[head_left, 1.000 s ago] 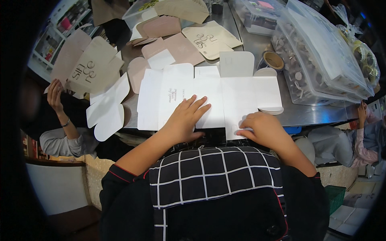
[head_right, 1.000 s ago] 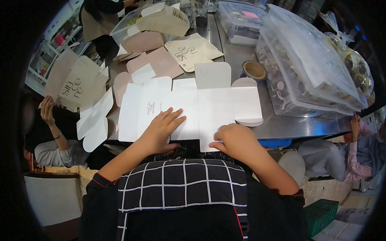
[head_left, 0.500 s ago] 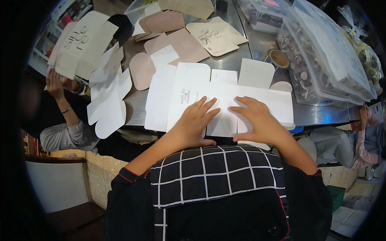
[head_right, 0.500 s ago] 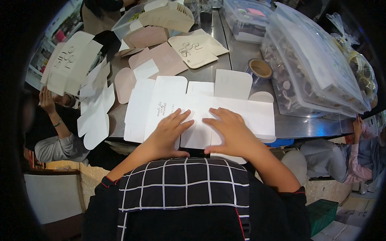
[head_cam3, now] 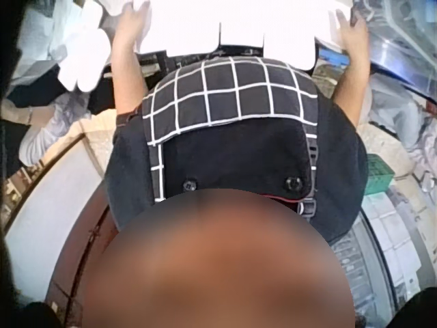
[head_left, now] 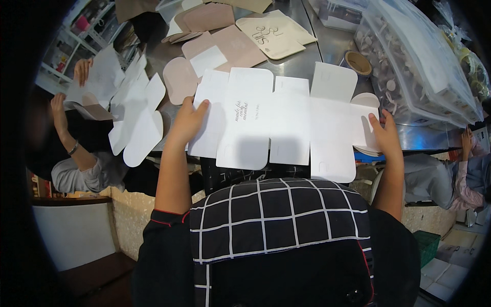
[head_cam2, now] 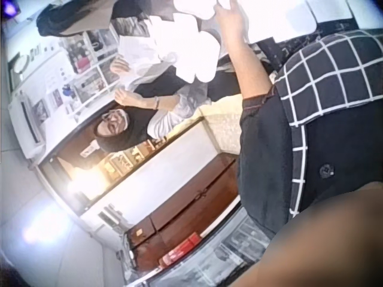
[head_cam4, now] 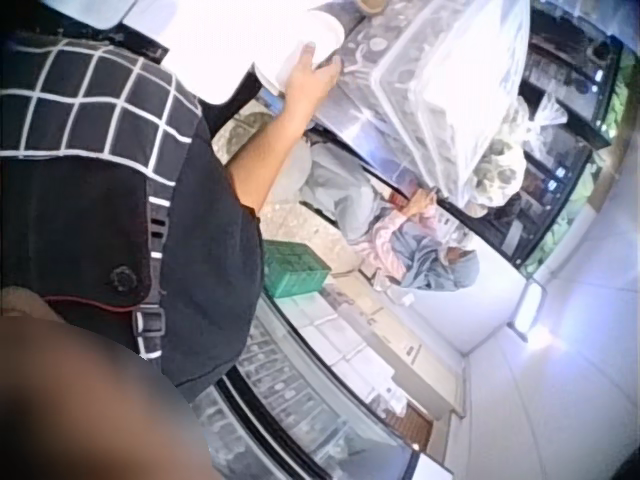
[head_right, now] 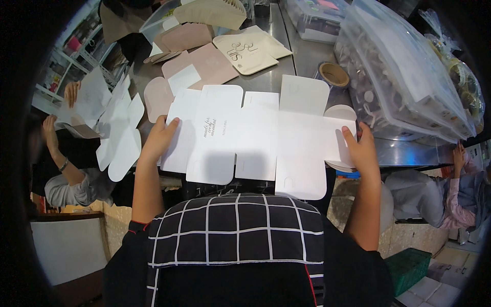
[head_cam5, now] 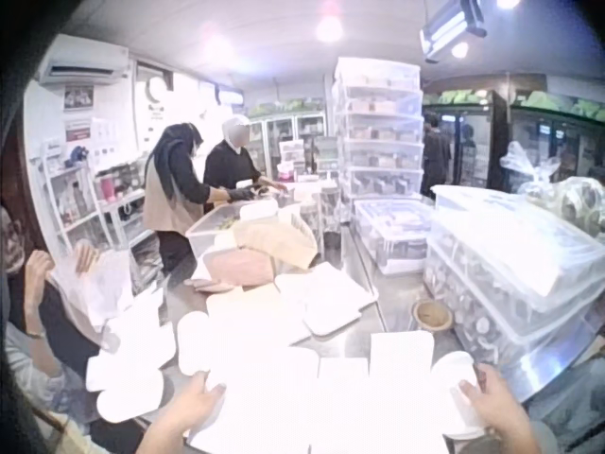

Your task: The person folds flat cardboard pieces into small boxes by hand, aligning and tucking flaps to form the box shape. They handle multiple boxes one at a time, placing finished boxes on the table while continuing to fold new ones.

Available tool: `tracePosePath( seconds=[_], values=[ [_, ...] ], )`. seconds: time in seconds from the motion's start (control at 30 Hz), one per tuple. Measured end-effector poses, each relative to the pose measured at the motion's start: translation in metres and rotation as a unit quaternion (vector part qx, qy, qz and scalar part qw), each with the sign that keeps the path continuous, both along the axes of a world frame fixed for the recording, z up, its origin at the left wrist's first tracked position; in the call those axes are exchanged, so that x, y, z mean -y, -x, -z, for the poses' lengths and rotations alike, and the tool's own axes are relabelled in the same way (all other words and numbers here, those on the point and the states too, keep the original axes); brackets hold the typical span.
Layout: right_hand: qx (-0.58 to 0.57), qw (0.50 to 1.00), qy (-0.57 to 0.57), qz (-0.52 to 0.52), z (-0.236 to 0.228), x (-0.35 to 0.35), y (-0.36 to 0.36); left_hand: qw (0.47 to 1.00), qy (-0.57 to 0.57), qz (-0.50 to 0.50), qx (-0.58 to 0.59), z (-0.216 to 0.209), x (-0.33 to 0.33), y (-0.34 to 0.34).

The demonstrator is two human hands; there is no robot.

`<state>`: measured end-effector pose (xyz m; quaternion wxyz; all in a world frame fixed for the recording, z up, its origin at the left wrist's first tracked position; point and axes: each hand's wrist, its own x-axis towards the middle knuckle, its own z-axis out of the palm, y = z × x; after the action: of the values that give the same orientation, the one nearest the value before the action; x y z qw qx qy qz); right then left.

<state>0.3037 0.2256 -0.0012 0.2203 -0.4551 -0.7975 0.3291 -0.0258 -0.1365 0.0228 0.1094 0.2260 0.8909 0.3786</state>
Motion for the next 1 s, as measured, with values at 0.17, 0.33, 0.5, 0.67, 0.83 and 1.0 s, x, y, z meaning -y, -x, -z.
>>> tracePosePath(
  seconds=[0.17,0.33,0.5,0.67,0.83,1.0],
  values=[
    [0.037,0.996,-0.055,-0.063,0.003,0.002,0.001,1.0,0.014,0.01,-0.007,0.002,-0.003,-0.003],
    [0.118,0.977,-0.162,-0.076,-0.027,0.027,0.01,0.998,0.042,0.006,-0.054,0.005,-0.003,-0.007],
    [0.082,0.933,-0.317,-0.147,-0.06,0.068,0.017,0.988,0.023,-0.044,-0.147,-0.003,-0.002,-0.02],
    [0.172,0.962,-0.209,-0.036,-0.059,0.051,0.017,0.996,-0.013,-0.065,-0.062,-0.002,0.006,-0.008],
    [0.204,0.979,-0.022,-0.008,-0.039,0.01,-0.009,0.99,-0.118,-0.019,0.073,0.021,0.007,0.002],
    [0.016,0.993,0.085,-0.083,-0.007,-0.013,-0.02,0.988,-0.091,0.013,0.127,0.028,0.006,0.006]
  ],
)
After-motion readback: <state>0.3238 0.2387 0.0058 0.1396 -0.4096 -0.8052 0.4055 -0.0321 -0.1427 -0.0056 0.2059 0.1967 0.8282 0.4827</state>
